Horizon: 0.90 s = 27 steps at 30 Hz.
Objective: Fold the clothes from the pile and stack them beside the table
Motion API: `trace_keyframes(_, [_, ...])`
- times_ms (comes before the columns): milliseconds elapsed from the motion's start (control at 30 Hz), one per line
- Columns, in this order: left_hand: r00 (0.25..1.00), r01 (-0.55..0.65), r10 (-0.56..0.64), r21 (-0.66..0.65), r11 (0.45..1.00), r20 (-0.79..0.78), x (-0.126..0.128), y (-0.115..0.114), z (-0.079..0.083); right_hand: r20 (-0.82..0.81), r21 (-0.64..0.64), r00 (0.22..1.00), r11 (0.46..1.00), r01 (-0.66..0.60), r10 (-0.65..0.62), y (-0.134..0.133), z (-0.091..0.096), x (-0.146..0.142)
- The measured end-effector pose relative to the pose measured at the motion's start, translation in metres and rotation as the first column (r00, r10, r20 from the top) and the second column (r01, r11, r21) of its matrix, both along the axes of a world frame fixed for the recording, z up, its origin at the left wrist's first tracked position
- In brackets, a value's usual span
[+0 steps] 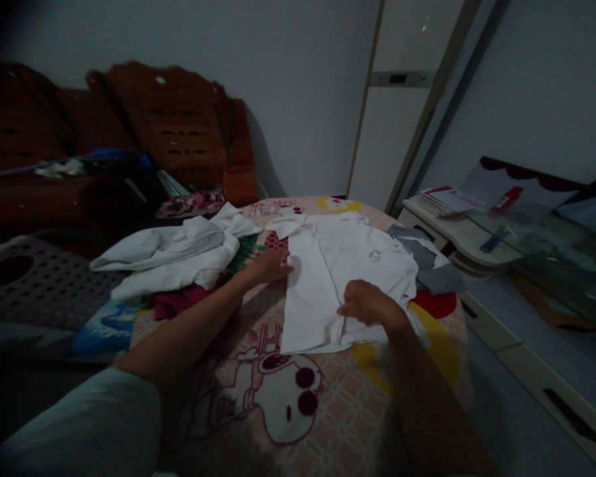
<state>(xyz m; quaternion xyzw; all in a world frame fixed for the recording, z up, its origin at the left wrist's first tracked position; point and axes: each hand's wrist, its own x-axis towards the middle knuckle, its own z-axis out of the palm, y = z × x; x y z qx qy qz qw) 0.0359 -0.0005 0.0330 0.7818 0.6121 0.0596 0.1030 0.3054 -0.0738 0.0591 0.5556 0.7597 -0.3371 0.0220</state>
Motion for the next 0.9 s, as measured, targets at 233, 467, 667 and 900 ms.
trace_keyframes(233, [0.984, 0.045, -0.026, -0.106, 0.993, 0.176, 0.015, -0.048, -0.011, -0.084, -0.238, 0.995, 0.969, -0.068, 0.049, 0.005, -0.011, -0.009])
trace_keyframes(467, [0.976, 0.162, -0.135, -0.156, 0.974, 0.170, 0.019, -0.069, -0.007, -0.193, -0.223, 0.981, 0.973, -0.060, 0.017, -0.006, -0.009, -0.008])
trace_keyframes(667, [0.951, 0.296, -0.263, -0.229, 0.927, 0.161, 0.021, -0.081, -0.003, -0.357, -0.188, 0.931, 0.982, 0.015, -0.083, -0.020, -0.020, -0.003])
trace_keyframes(900, [0.839, 0.520, -0.348, -0.430, 0.738, 0.418, -0.015, -0.065, 0.011, -0.505, -0.338, 0.858, 0.936, -0.096, -0.094, -0.018, -0.020, 0.004])
